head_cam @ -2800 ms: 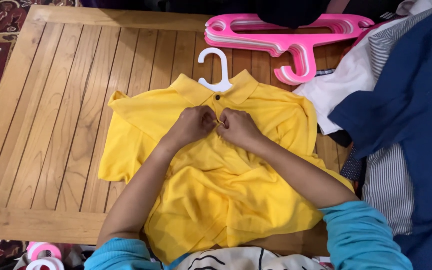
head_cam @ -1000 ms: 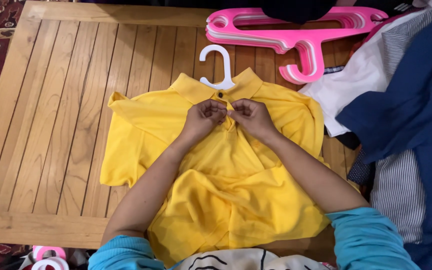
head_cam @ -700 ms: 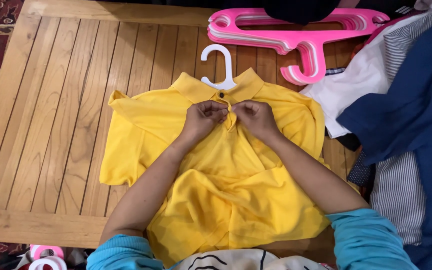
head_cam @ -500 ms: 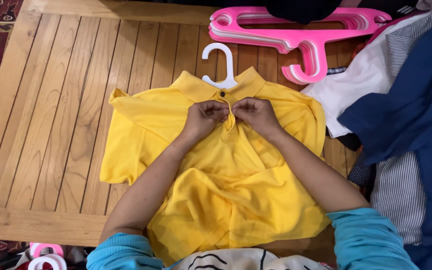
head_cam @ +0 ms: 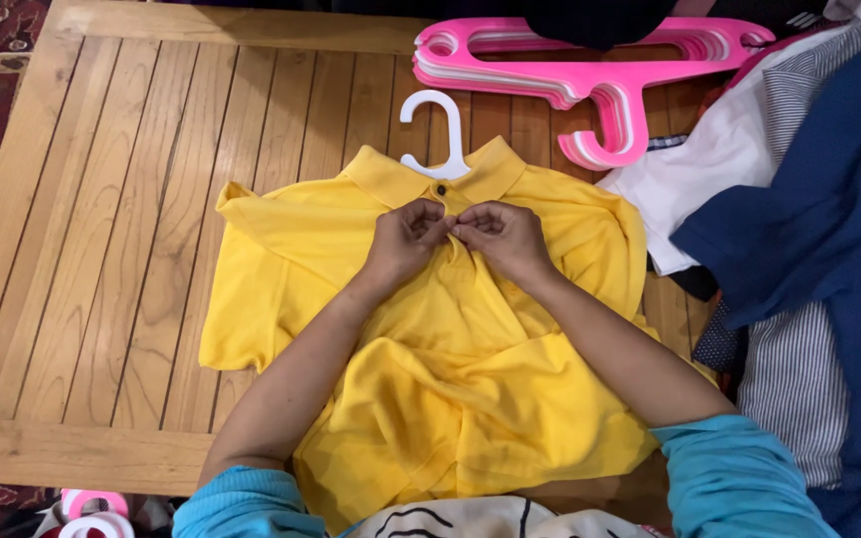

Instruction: The person places a yellow polo shirt on a wooden table, buttons the collar, and hangs it on a white hanger. They then repeat the process with a blue polo shirt, buttoning it and hanging it on a pink hanger.

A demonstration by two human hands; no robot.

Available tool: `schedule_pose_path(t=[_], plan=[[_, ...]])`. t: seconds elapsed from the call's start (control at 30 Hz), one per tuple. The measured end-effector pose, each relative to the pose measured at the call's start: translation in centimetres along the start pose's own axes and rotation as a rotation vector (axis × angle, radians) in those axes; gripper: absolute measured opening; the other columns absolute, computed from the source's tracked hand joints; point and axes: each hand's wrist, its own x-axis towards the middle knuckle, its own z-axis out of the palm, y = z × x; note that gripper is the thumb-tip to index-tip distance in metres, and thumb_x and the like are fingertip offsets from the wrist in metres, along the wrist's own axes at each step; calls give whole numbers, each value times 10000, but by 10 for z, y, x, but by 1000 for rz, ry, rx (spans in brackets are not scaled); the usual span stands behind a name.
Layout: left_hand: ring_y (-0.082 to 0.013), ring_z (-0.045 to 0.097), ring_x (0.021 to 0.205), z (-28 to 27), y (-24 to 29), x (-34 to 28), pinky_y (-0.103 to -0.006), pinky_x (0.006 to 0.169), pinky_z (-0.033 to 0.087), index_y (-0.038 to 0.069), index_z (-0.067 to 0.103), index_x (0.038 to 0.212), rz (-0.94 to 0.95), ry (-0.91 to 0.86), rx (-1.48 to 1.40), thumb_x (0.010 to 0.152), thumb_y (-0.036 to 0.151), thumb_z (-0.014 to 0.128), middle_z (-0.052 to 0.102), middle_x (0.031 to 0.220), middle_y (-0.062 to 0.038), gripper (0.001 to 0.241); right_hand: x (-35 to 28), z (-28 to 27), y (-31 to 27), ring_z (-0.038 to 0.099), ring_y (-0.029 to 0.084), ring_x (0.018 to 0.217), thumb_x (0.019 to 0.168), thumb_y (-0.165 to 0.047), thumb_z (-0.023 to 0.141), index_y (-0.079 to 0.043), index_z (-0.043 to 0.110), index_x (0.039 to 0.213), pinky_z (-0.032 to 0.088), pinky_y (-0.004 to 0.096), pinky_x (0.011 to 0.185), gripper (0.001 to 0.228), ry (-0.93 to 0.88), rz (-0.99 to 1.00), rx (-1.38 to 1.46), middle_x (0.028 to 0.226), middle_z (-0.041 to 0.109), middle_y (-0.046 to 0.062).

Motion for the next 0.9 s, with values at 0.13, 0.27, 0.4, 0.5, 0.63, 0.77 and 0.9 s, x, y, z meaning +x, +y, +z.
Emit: schedule_pose_path(t=[0.13,0.27,0.4,0.5,0.63,0.77,0.9], plan=[[-178,747,747,0,-1,-1,-268,756,623,-41,721,1027,18,-7,2,932,5,735,725,837,-159,107,-3,-1,-9,690,51,723,813,-77,873,-31,768,967,631,182,673,192,16,-33,-93,822,738,50],[-157,745,747,2,-16,3,-256,760,631,-48,706,1032,-15,25,-55,927,27,759,735,850,-145,139,-7,1,-19,723,140,757,846,-37,842,-23,772,980,632,247,679,152,35,-197,-244,831,728,91],[-151,748,713,2,-24,6,-253,714,642,-52,682,1042,-46,45,-150,907,-3,758,722,834,-114,163,-8,-1,-20,729,198,763,869,-52,808,-77,767,988,629,297,643,128,7,-430,-466,830,696,67],[-154,743,702,0,-33,11,-251,698,643,-47,683,1032,-22,45,-162,892,-25,752,712,832,-111,158,-8,0,-21,722,191,759,876,-59,803,-89,756,989,620,291,643,127,-1,-439,-423,829,694,66],[-92,710,793,-2,-24,9,-220,766,627,-24,675,1053,4,23,-102,892,10,785,652,869,-39,199,-1,-2,1,688,144,748,889,-5,765,-33,737,1011,612,272,665,128,-53,-274,-156,816,686,88],[-141,687,854,-4,2,-1,-251,819,606,11,691,1083,143,-15,121,883,17,806,657,895,-73,231,3,-6,-4,708,119,710,918,46,687,33,672,1020,644,222,647,104,-148,78,236,784,672,69],[-185,738,818,-9,15,-3,-297,750,614,154,679,1030,283,-51,533,860,117,814,683,837,-26,220,7,-8,1,717,124,702,961,-5,668,59,668,1034,646,218,596,98,-147,192,208,824,686,100]])
